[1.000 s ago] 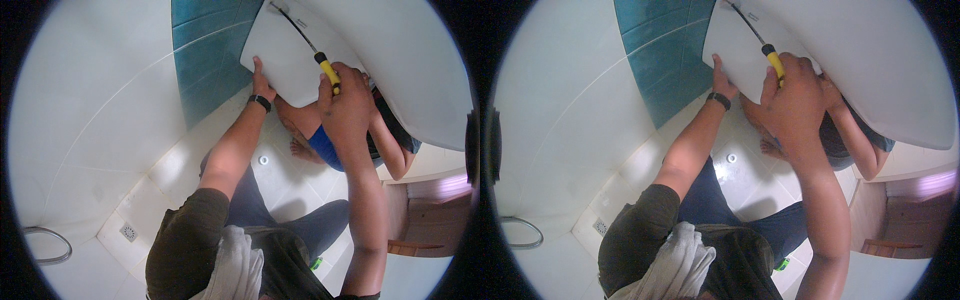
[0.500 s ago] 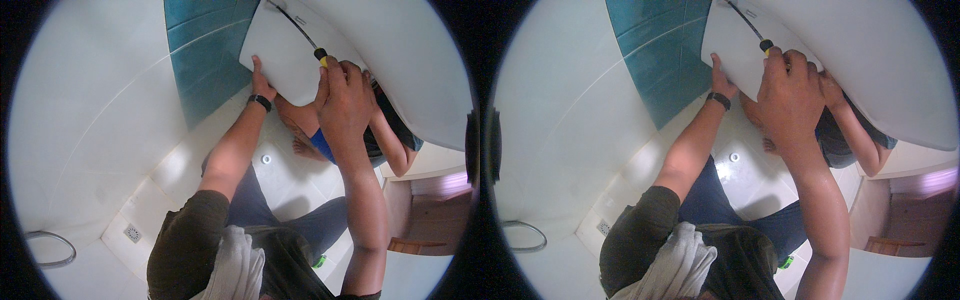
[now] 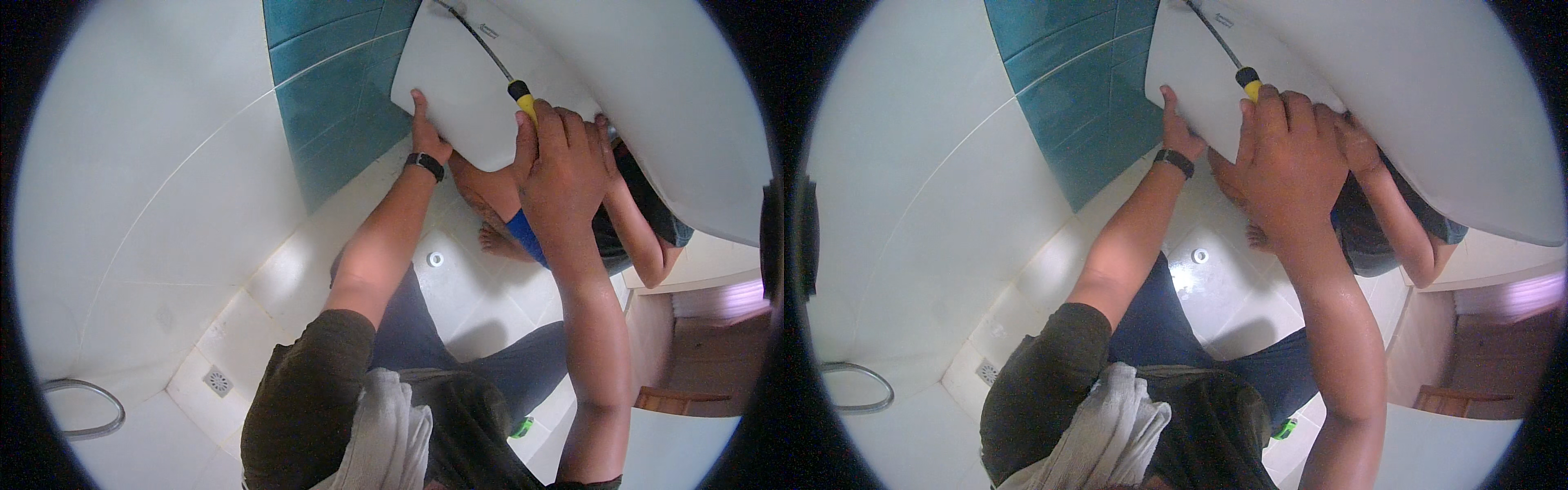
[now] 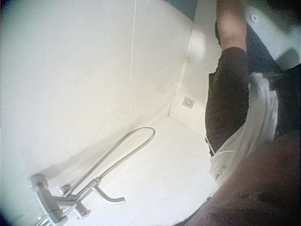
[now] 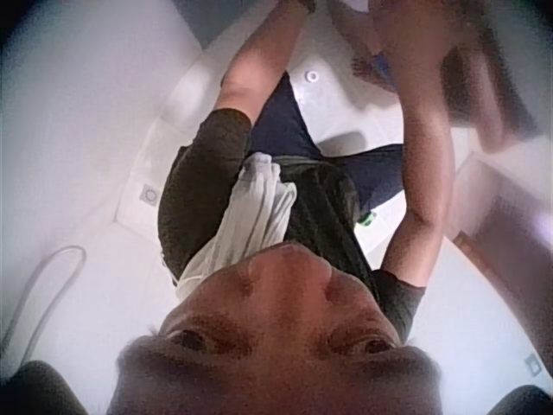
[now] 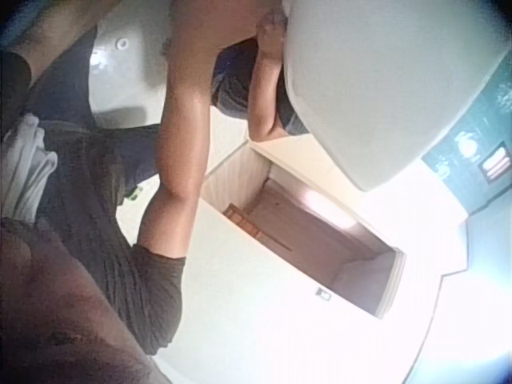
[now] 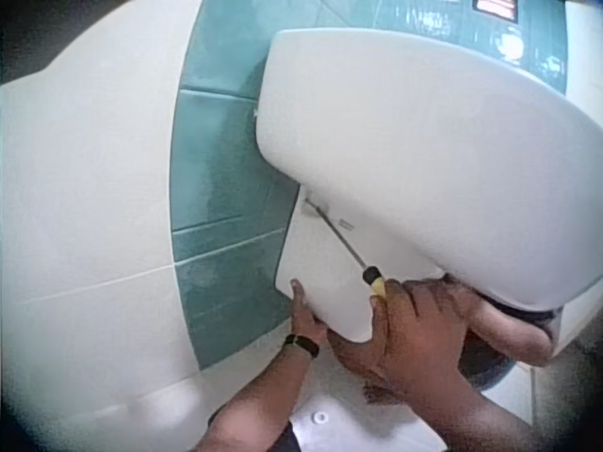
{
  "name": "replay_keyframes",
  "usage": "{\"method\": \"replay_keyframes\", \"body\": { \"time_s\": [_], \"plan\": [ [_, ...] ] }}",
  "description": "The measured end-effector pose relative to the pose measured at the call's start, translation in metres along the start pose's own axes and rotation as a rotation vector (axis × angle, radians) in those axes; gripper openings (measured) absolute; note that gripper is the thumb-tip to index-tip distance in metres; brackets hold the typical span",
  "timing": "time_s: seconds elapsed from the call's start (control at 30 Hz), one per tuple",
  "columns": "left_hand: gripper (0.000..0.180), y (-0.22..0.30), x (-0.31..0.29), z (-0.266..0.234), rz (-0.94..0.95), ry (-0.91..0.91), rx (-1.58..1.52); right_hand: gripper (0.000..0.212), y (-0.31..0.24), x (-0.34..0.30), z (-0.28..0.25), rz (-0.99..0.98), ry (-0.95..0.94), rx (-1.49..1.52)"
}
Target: The person secures a white wall-mounted sink to a tiled wall using a screwdriver. They align the sink, tighten the mounting screws, and adjust the position with assistance from another person.
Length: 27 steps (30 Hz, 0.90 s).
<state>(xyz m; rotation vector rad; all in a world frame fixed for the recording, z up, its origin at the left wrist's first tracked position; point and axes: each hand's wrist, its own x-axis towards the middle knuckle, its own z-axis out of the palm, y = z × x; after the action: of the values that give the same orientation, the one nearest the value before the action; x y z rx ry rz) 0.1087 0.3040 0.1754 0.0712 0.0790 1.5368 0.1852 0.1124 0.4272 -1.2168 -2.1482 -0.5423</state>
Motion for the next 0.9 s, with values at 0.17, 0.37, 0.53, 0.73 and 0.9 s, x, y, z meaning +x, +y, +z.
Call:
{"method": "replay_keyframes", "body": {
  "time_s": [0.17, 0.37, 0.53, 0.73, 0.9],
  "plan": [
    [0.111, -0.001, -0.009, 0.007, 0.017, -0.085, 0.004, 0.031, -0.003, 0.006, -0.004, 0.074, -0.104, -0.067],
    [0.111, 0.004, -0.007, 0.005, 0.015, -0.095, -0.015, 0.032, -0.015, 0.019, -0.011, 0.327, -0.216, -0.005],
    [0.098, 0.003, -0.004, 0.002, -0.010, -0.035, -0.033, 0.033, -0.023, 0.014, 0.001, 0.006, -0.056, -0.544],
    [0.096, 0.000, -0.004, 0.009, -0.011, -0.067, -0.050, 0.031, 0.008, 0.012, 0.005, 0.313, -0.138, 0.081],
    [0.091, 0.005, -0.009, 0.006, -0.008, -0.027, -0.036, 0.028, -0.021, 0.009, -0.014, 0.172, -0.143, 0.056]
  ]
}}
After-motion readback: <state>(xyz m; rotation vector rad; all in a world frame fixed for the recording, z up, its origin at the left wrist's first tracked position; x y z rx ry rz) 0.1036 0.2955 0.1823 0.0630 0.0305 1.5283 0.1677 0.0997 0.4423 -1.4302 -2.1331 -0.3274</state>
